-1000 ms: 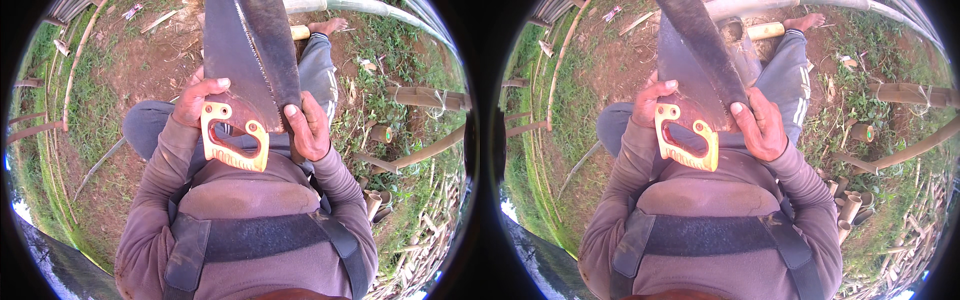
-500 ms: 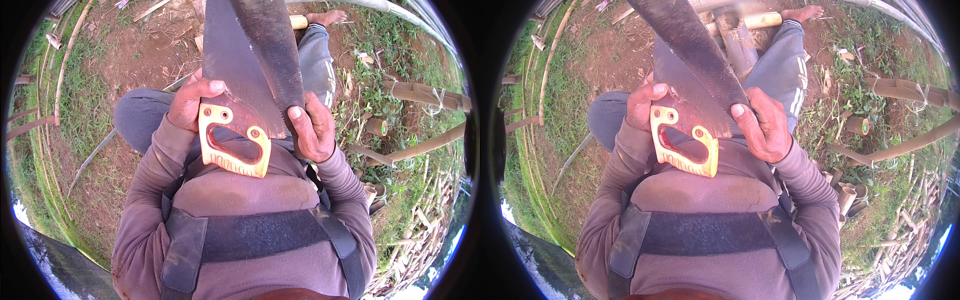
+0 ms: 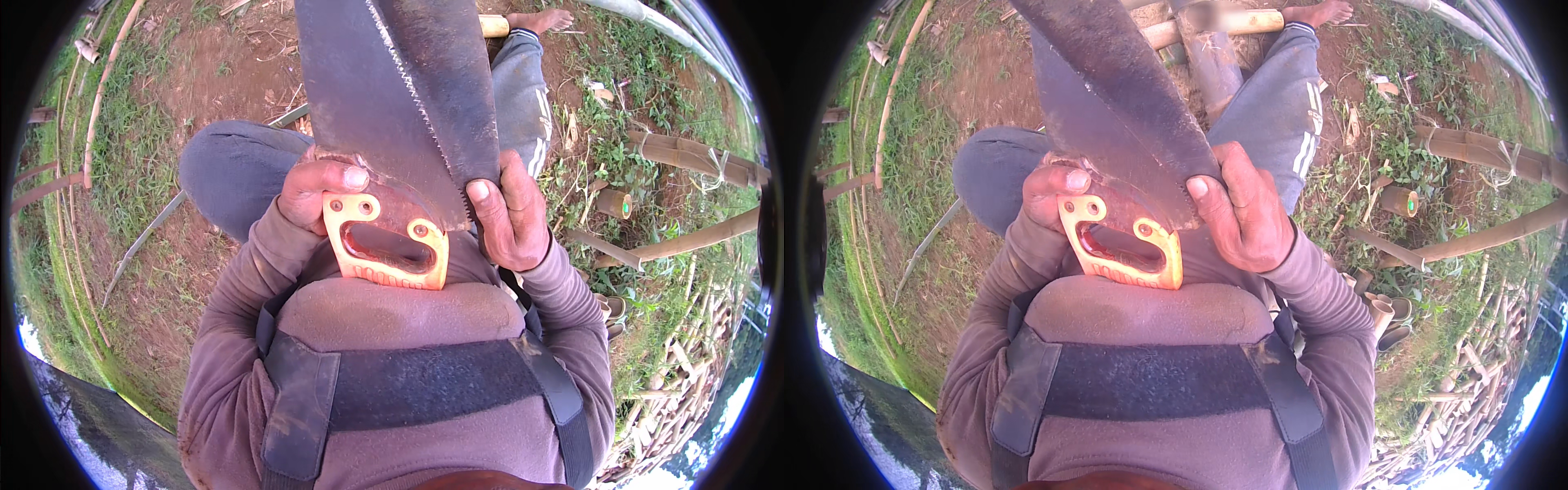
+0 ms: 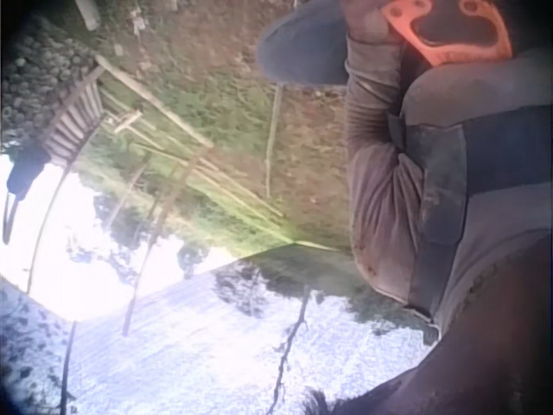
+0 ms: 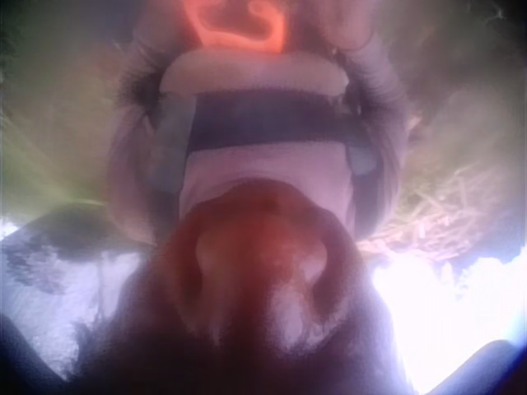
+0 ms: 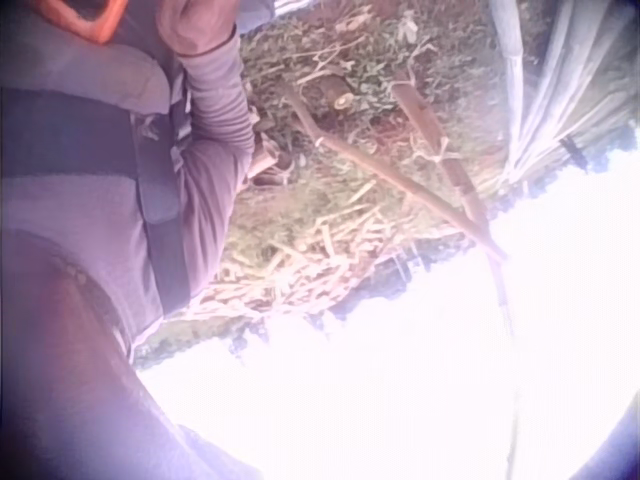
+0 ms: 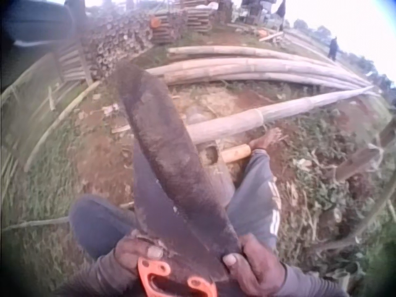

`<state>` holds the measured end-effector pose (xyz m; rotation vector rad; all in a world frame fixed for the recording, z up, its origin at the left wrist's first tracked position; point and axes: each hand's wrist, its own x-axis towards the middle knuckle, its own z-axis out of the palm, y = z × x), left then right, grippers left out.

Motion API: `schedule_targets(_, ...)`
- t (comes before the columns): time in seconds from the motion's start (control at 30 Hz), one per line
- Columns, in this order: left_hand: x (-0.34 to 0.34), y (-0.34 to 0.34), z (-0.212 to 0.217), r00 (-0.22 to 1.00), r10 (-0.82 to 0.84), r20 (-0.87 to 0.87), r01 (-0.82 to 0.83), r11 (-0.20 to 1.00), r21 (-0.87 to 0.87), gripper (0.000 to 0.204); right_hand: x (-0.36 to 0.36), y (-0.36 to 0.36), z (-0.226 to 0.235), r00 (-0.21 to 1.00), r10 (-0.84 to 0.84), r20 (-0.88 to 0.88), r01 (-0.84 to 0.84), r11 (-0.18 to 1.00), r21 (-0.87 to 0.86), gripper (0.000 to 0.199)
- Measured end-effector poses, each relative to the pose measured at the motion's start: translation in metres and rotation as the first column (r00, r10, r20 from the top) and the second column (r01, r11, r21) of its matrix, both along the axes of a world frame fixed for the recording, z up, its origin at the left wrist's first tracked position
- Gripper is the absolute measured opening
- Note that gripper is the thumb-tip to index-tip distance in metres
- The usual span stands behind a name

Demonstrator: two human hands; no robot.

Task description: The person uses a hand saw to cut a long bamboo pole into shorter sections. They position the bamboo on a wooden support, saw through it, and then inspect the saw blade closely.

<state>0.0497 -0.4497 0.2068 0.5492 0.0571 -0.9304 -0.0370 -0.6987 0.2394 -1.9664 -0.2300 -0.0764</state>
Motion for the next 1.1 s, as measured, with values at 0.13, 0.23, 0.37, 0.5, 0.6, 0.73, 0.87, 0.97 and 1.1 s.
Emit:
schedule_targets(0.13,-0.005,-0.004,0.01,0.993,0.017,0.12,-0.038,0.983,0.181,0.069,0.001,0.001,0.0,0.999,-0.012,0.032,0.011,1.0,0.022,0.02)
schedule_targets(0.23,-0.007,-0.004,0.018,0.983,0.013,0.181,-0.051,0.977,0.206,0.069,0.0,0.0,0.002,0.999,-0.011,0.052,0.011,1.0,-0.012,0.022)
schedule_targets(0.37,-0.007,-0.002,0.019,0.983,-0.012,0.182,-0.028,0.976,0.214,0.069,-0.006,0.001,0.005,0.998,-0.039,-0.056,0.041,0.998,0.046,0.024)
schedule_targets(0.5,-0.004,0.001,0.01,0.983,-0.006,0.181,-0.028,0.982,0.185,0.049,-0.003,0.003,0.005,0.997,-0.06,-0.057,0.062,0.998,0.032,0.024)
schedule_targets(0.6,-0.007,-0.004,0.016,0.987,0.033,0.155,-0.061,0.983,0.176,0.047,-0.005,0.004,0.002,0.992,-0.087,-0.086,0.093,0.994,0.059,0.024)
schedule_targets(0.73,-0.007,-0.004,0.017,0.982,0.047,0.184,-0.079,0.982,0.171,0.045,-0.003,0.003,-0.002,0.994,-0.101,-0.052,0.102,0.995,0.02,0.023)
schedule_targets(0.87,-0.007,-0.001,0.016,0.977,0.027,0.211,-0.074,0.973,0.217,0.057,0.0,0.003,-0.005,0.995,-0.097,-0.023,0.097,0.995,0.008,0.023)
schedule_targets(0.97,-0.009,-0.002,0.019,0.972,0.026,0.235,-0.084,0.967,0.242,0.064,-0.001,0.004,-0.006,0.993,-0.104,-0.057,0.105,0.994,0.02,0.024)
schedule_targets(1.1,-0.012,0.0,0.015,0.967,0.051,0.251,-0.103,0.974,0.199,0.047,-0.002,0.006,-0.003,0.989,-0.112,-0.093,0.116,0.993,0.037,0.024)
